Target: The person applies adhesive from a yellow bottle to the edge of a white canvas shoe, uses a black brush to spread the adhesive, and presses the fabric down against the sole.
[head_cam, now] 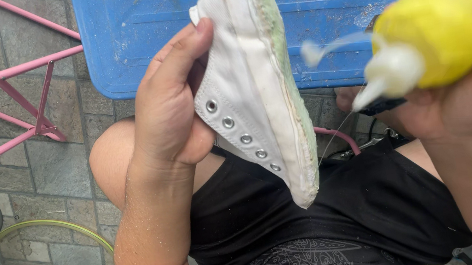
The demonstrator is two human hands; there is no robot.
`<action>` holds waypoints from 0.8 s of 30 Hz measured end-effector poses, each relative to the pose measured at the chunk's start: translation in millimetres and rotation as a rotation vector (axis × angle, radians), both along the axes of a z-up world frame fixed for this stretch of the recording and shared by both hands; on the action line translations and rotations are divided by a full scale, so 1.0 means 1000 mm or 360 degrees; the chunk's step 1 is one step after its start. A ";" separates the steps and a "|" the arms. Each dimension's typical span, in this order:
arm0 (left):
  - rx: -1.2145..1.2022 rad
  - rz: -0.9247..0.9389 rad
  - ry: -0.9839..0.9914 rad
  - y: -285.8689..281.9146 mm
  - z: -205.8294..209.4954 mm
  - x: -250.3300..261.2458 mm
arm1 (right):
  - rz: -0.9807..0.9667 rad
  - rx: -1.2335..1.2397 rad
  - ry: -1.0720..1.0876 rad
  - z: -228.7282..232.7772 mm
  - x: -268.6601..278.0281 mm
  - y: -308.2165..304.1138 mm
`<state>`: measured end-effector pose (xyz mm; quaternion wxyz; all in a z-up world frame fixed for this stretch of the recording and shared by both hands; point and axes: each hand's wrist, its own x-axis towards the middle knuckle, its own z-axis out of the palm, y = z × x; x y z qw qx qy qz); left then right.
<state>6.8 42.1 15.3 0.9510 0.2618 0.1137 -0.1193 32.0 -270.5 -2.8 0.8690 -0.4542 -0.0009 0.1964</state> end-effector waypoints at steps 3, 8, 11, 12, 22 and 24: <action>0.0087 0.0003 0.0070 -0.008 0.001 -0.005 | -0.0007 0.0255 0.0376 -0.008 0.031 0.011; 0.0140 -0.0063 0.0145 -0.016 0.007 -0.007 | -0.0067 0.0572 0.0839 -0.020 0.073 0.020; 0.0136 -0.0088 0.0118 -0.019 0.007 -0.009 | -0.0069 0.0744 0.0999 -0.024 0.085 0.026; 0.0132 -0.0100 0.0091 -0.019 0.006 -0.009 | -0.0062 0.0808 0.1036 -0.026 0.088 0.026; 0.0217 -0.0248 0.0005 -0.023 0.001 -0.017 | -0.0031 0.0552 0.1056 -0.040 0.094 0.003; 0.0250 -0.0266 0.0015 -0.024 0.001 -0.018 | -0.0050 0.0453 0.1044 -0.034 0.088 0.004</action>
